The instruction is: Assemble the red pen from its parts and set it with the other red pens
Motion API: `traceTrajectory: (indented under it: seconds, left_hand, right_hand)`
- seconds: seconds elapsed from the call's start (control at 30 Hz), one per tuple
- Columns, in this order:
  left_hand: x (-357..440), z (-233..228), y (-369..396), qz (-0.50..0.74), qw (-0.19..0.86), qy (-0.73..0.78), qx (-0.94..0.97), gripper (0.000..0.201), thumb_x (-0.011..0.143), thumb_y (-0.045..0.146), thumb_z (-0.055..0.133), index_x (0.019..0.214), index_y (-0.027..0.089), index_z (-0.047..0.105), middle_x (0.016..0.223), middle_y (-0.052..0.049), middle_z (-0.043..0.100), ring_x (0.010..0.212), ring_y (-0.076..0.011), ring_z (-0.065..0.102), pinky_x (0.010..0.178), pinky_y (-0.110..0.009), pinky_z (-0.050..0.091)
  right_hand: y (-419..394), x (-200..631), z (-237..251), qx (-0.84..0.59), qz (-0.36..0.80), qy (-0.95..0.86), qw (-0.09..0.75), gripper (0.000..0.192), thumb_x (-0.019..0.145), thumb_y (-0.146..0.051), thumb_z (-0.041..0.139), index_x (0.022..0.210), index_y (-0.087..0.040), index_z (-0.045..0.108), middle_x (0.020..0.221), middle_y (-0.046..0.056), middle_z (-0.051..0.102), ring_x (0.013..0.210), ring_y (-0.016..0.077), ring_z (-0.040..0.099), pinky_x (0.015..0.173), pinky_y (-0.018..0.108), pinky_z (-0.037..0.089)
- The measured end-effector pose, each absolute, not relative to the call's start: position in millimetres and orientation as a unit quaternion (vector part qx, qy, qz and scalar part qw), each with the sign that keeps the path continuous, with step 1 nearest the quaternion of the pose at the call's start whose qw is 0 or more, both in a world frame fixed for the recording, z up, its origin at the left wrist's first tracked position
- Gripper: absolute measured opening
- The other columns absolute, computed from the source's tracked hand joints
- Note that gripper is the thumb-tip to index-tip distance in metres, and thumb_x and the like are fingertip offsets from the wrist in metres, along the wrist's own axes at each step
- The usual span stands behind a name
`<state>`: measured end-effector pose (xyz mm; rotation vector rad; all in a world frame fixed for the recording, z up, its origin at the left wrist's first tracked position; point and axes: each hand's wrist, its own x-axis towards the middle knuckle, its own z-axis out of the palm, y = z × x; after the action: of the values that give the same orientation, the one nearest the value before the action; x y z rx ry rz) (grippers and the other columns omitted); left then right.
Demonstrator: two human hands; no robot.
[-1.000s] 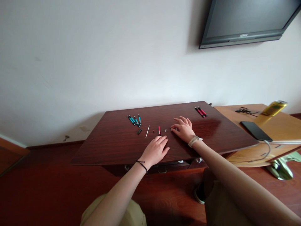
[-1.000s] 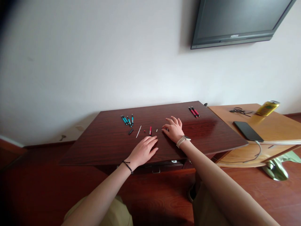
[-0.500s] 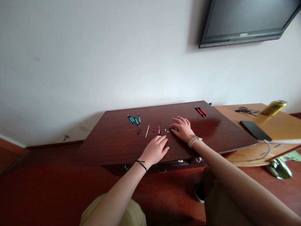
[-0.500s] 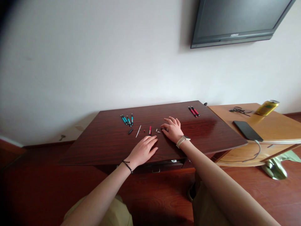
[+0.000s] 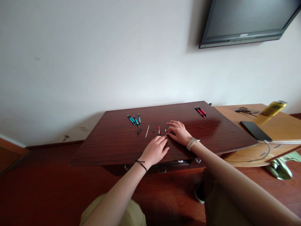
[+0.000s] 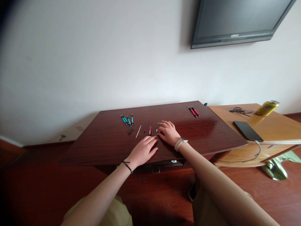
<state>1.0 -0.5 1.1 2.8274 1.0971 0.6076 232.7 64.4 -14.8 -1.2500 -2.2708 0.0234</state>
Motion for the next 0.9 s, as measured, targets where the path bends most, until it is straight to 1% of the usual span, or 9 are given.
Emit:
traceTrajectory:
  seconds: [0.1, 0.23, 0.4, 0.53, 0.67, 0.9]
  left_hand:
    - [0.5, 0.6, -0.1, 0.199, 0.026, 0.354, 0.913, 0.039, 0.107, 0.034, 0.055, 0.143, 0.018, 0.06, 0.151, -0.014, 0.061, 0.138, -0.0274, 0.056, 0.118, -0.047, 0.048]
    - [1.0, 3.8, -1.1, 0.199, 0.024, 0.353, 0.914, 0.039, 0.107, 0.034, 0.055, 0.142, 0.018, 0.061, 0.151, -0.014, 0.061, 0.137, -0.0281, 0.057, 0.118, -0.046, 0.048]
    - [2.0, 8.9, -3.1, 0.192, 0.024, 0.357, 0.914, 0.039, 0.106, 0.033, 0.057, 0.141, 0.016, 0.061, 0.15, -0.014, 0.061, 0.137, -0.0287, 0.056, 0.119, -0.046, 0.048]
    - [1.7, 7.3, -2.7, 0.194, 0.024, 0.357, 0.913, 0.038, 0.106, 0.034, 0.056, 0.14, 0.017, 0.061, 0.152, -0.015, 0.059, 0.138, -0.0284, 0.056, 0.12, -0.047, 0.047]
    - [1.3, 5.6, -1.9, 0.197, 0.026, 0.355, 0.914, 0.038, 0.107, 0.034, 0.055, 0.141, 0.018, 0.06, 0.153, -0.015, 0.059, 0.138, -0.0284, 0.056, 0.119, -0.049, 0.048]
    - [1.5, 7.0, -2.3, 0.195, 0.025, 0.355, 0.914, 0.039, 0.106, 0.034, 0.057, 0.141, 0.017, 0.06, 0.15, -0.015, 0.061, 0.137, -0.0283, 0.056, 0.119, -0.046, 0.047]
  right_hand:
    - [65.3, 232.0, -14.9, -0.462, 0.011, -0.846, 0.268, 0.012, 0.1, -0.03, 0.062, 0.099, -0.027, 0.074, 0.148, 0.005, 0.065, 0.148, 0.0322, 0.045, 0.124, 0.062, 0.031]
    - [65.4, 231.5, -12.9, -0.457, 0.009, -0.848, 0.269, 0.015, 0.101, -0.029, 0.06, 0.099, -0.026, 0.074, 0.148, 0.006, 0.065, 0.148, 0.032, 0.045, 0.123, 0.06, 0.035]
    - [63.6, 231.1, -12.2, -0.446, 0.01, -0.852, 0.274, 0.013, 0.1, -0.031, 0.064, 0.102, -0.026, 0.075, 0.147, 0.007, 0.065, 0.147, 0.0321, 0.046, 0.121, 0.057, 0.039]
    - [65.4, 229.8, -14.2, -0.431, 0.024, -0.86, 0.272, 0.013, 0.1, -0.028, 0.063, 0.102, -0.026, 0.075, 0.147, 0.008, 0.065, 0.147, 0.0313, 0.047, 0.119, 0.057, 0.042]
    - [68.0, 228.3, -15.5, -0.416, 0.039, -0.868, 0.269, 0.014, 0.102, -0.027, 0.06, 0.1, -0.025, 0.074, 0.146, 0.007, 0.065, 0.148, 0.0308, 0.046, 0.119, 0.058, 0.043]
    - [64.0, 229.0, -11.6, -0.409, 0.051, -0.869, 0.275, 0.015, 0.103, -0.029, 0.06, 0.102, -0.025, 0.075, 0.143, 0.008, 0.067, 0.145, 0.0304, 0.049, 0.119, 0.055, 0.045]
